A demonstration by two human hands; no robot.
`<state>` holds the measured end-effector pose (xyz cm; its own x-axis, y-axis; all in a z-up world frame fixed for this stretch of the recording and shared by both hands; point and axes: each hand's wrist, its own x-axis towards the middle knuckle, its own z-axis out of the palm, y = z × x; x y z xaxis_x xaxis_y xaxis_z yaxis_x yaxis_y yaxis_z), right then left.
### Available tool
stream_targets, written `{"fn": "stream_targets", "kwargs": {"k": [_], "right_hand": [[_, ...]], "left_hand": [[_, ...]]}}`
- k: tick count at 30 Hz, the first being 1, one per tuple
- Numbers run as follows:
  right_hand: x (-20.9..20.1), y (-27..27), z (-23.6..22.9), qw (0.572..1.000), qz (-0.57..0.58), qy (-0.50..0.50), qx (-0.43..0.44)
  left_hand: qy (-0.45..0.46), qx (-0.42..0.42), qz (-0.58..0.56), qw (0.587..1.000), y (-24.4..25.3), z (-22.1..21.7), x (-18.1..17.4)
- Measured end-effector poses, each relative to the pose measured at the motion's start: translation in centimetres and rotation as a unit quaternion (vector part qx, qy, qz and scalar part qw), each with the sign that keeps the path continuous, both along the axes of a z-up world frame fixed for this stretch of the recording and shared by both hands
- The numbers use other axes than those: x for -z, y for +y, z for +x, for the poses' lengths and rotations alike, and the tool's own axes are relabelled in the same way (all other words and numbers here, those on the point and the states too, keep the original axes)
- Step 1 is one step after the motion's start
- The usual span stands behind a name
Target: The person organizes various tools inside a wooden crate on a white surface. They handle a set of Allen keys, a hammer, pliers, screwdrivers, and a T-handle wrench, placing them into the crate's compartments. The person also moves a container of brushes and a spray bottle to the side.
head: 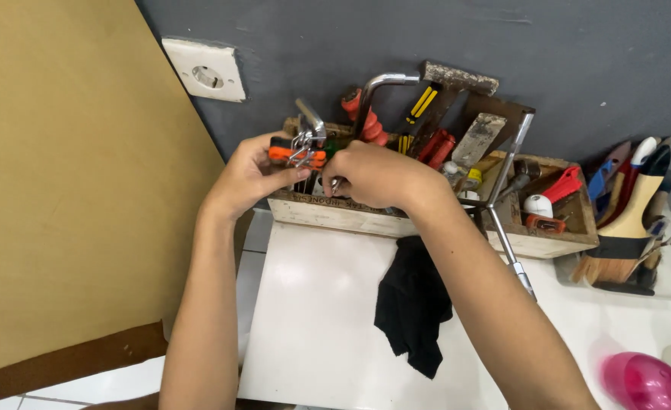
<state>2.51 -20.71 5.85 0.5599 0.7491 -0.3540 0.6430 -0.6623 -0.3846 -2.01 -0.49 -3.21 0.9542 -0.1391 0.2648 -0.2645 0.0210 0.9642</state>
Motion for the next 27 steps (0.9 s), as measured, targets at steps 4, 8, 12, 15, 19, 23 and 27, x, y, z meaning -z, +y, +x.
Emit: {"fn": "stream_targets", "kwargs": {"k": [4, 8, 12, 15, 19, 23, 27], "right_hand": [[-0.9, 0.2, -1.3, 1.000, 0.000, -0.007, -0.004], [-1.0, 0.4, -1.7, 0.999, -0.029, -0.032, -0.006], [-1.3, 0.4, -1.9, 0.999, -0.041, -0.018, -0.019], [-1.4, 0.5, -2.0, 0.998, -0.053, -0.020, -0.019], [-1.3, 0.6, -1.9, 0.998, -0.058, -0.023, -0.017], [-0.7, 0.5, -1.4, 0.999, -0.040, -0.016, -0.012], [-1.1, 0.4, -1.6, 1.000, -0.025, 0.006, -0.002]], "left_hand": [[-0.015, 0.003, 0.008, 1.000, 0.8, -1.4, -1.0], [-0.006, 0.013, 0.039, 0.999, -0.4, -2.8, -3.6], [-0.004, 0.028, 0.021, 0.999, -0.7, -2.7, -2.6], [-0.008, 0.027, 0.068, 0.997, -0.4, -2.7, -2.5], [-0.088, 0.039, 0.135, 0.986, 0.0, -2.4, -1.4], [-0.080, 0.011, 0.174, 0.981, 0.0, -2.1, -0.3], [-0.057, 0.001, 0.193, 0.980, -0.2, -2.6, -1.1]]}}
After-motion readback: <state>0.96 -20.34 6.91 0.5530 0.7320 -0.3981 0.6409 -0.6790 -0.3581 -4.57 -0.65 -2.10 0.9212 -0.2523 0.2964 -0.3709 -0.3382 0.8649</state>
